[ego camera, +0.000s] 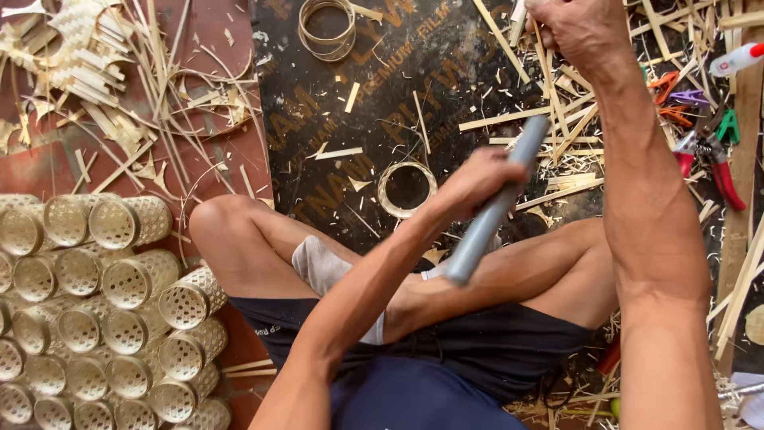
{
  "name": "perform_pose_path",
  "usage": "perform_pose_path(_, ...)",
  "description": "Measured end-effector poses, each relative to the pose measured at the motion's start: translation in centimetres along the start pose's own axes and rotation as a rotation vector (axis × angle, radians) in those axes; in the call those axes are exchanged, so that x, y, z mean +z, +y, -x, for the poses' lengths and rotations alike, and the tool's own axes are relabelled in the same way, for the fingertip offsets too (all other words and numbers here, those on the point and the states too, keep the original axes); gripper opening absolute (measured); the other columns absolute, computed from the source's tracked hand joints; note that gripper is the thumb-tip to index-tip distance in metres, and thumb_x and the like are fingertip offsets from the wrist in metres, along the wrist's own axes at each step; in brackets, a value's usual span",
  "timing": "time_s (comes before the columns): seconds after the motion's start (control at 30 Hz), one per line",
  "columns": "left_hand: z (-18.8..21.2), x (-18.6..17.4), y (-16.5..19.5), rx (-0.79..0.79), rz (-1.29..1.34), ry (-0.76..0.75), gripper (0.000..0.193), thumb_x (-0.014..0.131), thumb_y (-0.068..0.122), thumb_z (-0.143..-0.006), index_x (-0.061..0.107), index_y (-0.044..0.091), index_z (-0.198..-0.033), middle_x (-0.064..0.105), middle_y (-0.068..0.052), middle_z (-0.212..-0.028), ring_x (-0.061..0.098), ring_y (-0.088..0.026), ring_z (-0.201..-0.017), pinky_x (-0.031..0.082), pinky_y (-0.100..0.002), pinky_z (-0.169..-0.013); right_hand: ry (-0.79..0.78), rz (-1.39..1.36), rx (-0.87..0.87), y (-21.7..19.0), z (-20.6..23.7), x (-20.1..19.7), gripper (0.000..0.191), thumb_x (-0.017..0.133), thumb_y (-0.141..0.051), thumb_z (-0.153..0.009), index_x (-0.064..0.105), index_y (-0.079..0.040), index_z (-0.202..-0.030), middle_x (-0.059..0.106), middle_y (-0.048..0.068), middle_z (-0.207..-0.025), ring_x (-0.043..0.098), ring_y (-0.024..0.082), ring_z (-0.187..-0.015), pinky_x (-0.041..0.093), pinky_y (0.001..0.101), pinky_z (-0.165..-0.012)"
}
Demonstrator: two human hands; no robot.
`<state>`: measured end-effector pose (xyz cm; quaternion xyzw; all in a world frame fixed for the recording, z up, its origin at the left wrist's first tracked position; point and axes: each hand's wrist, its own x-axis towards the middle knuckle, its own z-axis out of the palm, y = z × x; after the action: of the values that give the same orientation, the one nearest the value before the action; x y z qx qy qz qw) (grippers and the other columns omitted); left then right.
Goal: The person sits on the floor assembling woven bamboo baskets. They fit a woven bamboo cylinder onto a base, trim bamboo strips with pliers, bend and secure rim strips around the basket edge, and press a woven bamboo bottom into place.
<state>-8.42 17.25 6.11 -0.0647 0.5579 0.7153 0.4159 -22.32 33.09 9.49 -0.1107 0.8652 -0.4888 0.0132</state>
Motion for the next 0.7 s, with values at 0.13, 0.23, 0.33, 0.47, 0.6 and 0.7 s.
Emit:
perform_pose_path(0.13, 10.4, -2.5, -5.2, 0.027, 0.355, -0.187, 0.061, 0.067, 0.002, -0.075, 0.049, 0.009, -0.133, 0.069, -0.006, -0.089, 0.067, -0.015, -0.065, 0.059, -0.033, -0.057, -0.141, -0.307, 0.018, 2.3, -0.9, 2.8, 0.009, 0.065, -0.002, -0.108, 0.070, -0.002, -0.100, 0.069, 0.004, -0.083, 0.065, 0.007, -0.066, 0.055, 0.0228, -0.055)
perform_pose_path(0.23, 15.8, -7.0, -8.8, 0.101, 0.341, -0.047, 0.049, 0.066, 0.024, -0.095, 0.050, 0.008, -0.137, 0.064, -0.007, -0.088, 0.063, -0.012, -0.066, 0.054, -0.028, -0.057, -0.164, -0.286, 0.167, 3.8, -1.2, 7.8, 0.002, 0.071, -0.001, -0.099, 0.073, -0.002, -0.100, 0.069, 0.005, -0.079, 0.064, 0.008, -0.062, 0.053, 0.0221, -0.051)
perform_pose_path(0.33, 20.1, -11.1, -11.1, 0.172, 0.388, 0.148, 0.044, 0.057, 0.042, -0.107, 0.052, 0.003, -0.126, 0.065, -0.010, -0.084, 0.064, -0.013, -0.063, 0.054, -0.027, -0.056, -0.230, -0.176, 0.425, 3.8, -1.1, 11.8, 0.006, 0.072, -0.004, -0.095, 0.073, 0.001, -0.099, 0.070, 0.006, -0.076, 0.062, 0.008, -0.058, 0.048, 0.0227, -0.046)
perform_pose_path(0.47, 22.9, -13.5, -11.1, 0.427, 0.450, 0.284, 0.040, 0.062, 0.038, -0.106, 0.050, 0.005, -0.125, 0.066, -0.009, -0.095, 0.067, -0.016, -0.077, 0.058, -0.029, -0.070, -0.223, -0.566, 0.376, 1.5, 0.9, 12.3, 0.009, 0.070, -0.001, -0.098, 0.069, 0.004, -0.105, 0.070, 0.011, -0.082, 0.067, 0.011, -0.063, 0.055, 0.0238, -0.051)
perform_pose_path(0.6, 22.7, -12.7, -9.8, 0.459, 0.504, 0.372, 0.044, 0.065, 0.034, -0.104, 0.053, 0.001, -0.131, 0.068, -0.010, -0.099, 0.065, -0.014, -0.077, 0.058, -0.030, -0.068, -0.078, -1.175, 0.092, -4.3, 10.5, 12.5, 0.006, 0.062, 0.006, -0.107, 0.061, 0.006, -0.100, 0.070, 0.021, -0.089, 0.071, 0.019, -0.072, 0.061, 0.0300, -0.065)
perform_pose_path(0.7, 22.5, -10.3, -10.4, 0.379, 0.434, 0.414, 0.057, 0.068, 0.037, -0.100, 0.050, 0.002, -0.143, 0.068, -0.007, -0.103, 0.063, -0.011, -0.078, 0.057, -0.028, -0.067, 0.059, -1.239, 0.106, -8.6, 19.6, 14.1, 0.010, 0.062, 0.006, -0.110, 0.057, 0.005, -0.101, 0.070, 0.025, -0.096, 0.072, 0.024, -0.077, 0.063, 0.0336, -0.074)
